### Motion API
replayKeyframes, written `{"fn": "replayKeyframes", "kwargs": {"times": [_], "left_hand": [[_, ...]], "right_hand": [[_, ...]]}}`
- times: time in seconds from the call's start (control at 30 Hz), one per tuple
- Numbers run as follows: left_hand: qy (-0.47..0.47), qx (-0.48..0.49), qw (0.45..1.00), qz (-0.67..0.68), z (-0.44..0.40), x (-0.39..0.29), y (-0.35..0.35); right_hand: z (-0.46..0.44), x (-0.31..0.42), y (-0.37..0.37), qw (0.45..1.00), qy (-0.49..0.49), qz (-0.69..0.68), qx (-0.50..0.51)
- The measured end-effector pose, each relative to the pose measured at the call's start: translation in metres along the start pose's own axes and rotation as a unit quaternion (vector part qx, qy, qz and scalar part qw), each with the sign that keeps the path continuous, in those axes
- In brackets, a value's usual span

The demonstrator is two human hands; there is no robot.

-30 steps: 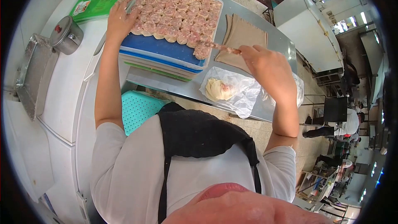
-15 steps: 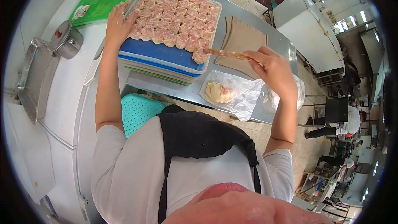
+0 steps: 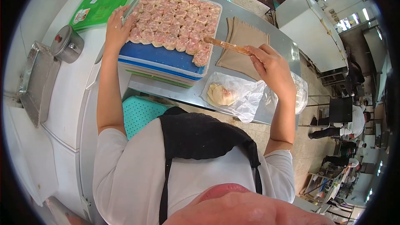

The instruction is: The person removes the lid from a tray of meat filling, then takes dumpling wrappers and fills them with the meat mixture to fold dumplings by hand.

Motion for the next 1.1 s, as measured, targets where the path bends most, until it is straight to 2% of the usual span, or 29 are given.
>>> {"fn": "replayKeyframes", "kwargs": {"times": [0.17, 0.37, 0.5, 0.57, 0.7, 0.77, 0.8, 0.87, 0.9, 0.97, 1.0, 1.07, 1.1], "left_hand": [[0.025, 0.003, 1.000, 0.012, -0.003, 0.002, 0.000], [0.032, -0.001, 0.999, 0.018, -0.004, -0.003, -0.001], [0.037, 0.024, 0.998, 0.035, -0.006, -0.003, 0.000], [0.043, 0.035, 0.998, 0.031, -0.005, 0.003, 0.003], [0.018, 0.055, 0.998, 0.038, -0.007, -0.006, 0.002], [0.024, 0.061, 0.997, 0.031, -0.006, -0.003, 0.003], [0.025, 0.063, 0.998, 0.020, -0.006, -0.001, 0.004], [0.024, 0.059, 0.998, 0.025, -0.007, -0.004, 0.003], [0.019, 0.056, 0.998, 0.029, -0.006, -0.004, 0.003], [0.018, 0.052, 0.998, 0.029, -0.005, 0.000, 0.004], [0.017, 0.049, 0.998, 0.030, -0.006, -0.001, 0.003], [0.004, 0.047, 0.998, 0.030, -0.006, -0.001, 0.002], [-0.011, 0.044, 0.999, 0.030, -0.006, 0.000, 0.001]], "right_hand": [[0.008, -0.009, 0.005, 1.000, 0.011, -0.006, 0.026], [0.013, -0.074, 0.003, 0.989, 0.131, -0.043, -0.045], [0.031, -0.168, 0.057, 0.977, 0.202, -0.054, -0.044], [0.046, -0.219, 0.099, 0.965, 0.258, -0.047, -0.005], [0.077, -0.264, 0.156, 0.931, 0.332, -0.124, -0.081], [0.095, -0.285, 0.205, 0.932, 0.350, -0.032, 0.090], [0.096, -0.280, 0.200, 0.931, 0.353, -0.033, 0.087], [0.103, -0.267, 0.180, 0.886, 0.446, -0.129, 0.016], [0.103, -0.262, 0.180, 0.886, 0.446, -0.129, 0.015], [0.102, -0.253, 0.166, 0.891, 0.405, -0.175, -0.107], [0.104, -0.257, 0.170, 0.891, 0.405, -0.176, -0.108], [0.110, -0.266, 0.198, 0.897, 0.427, -0.030, 0.109], [0.111, -0.259, 0.193, 0.898, 0.426, -0.029, 0.107]]}}
Point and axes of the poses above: each hand's wrist, its own z-axis away from the middle knuckle, its own y-axis out of the palm, x = y × z, the point moved 6 cm from there along -z, towards the middle knuckle, and after that the axes turned 10 degrees about y, right-handed, at the moved point
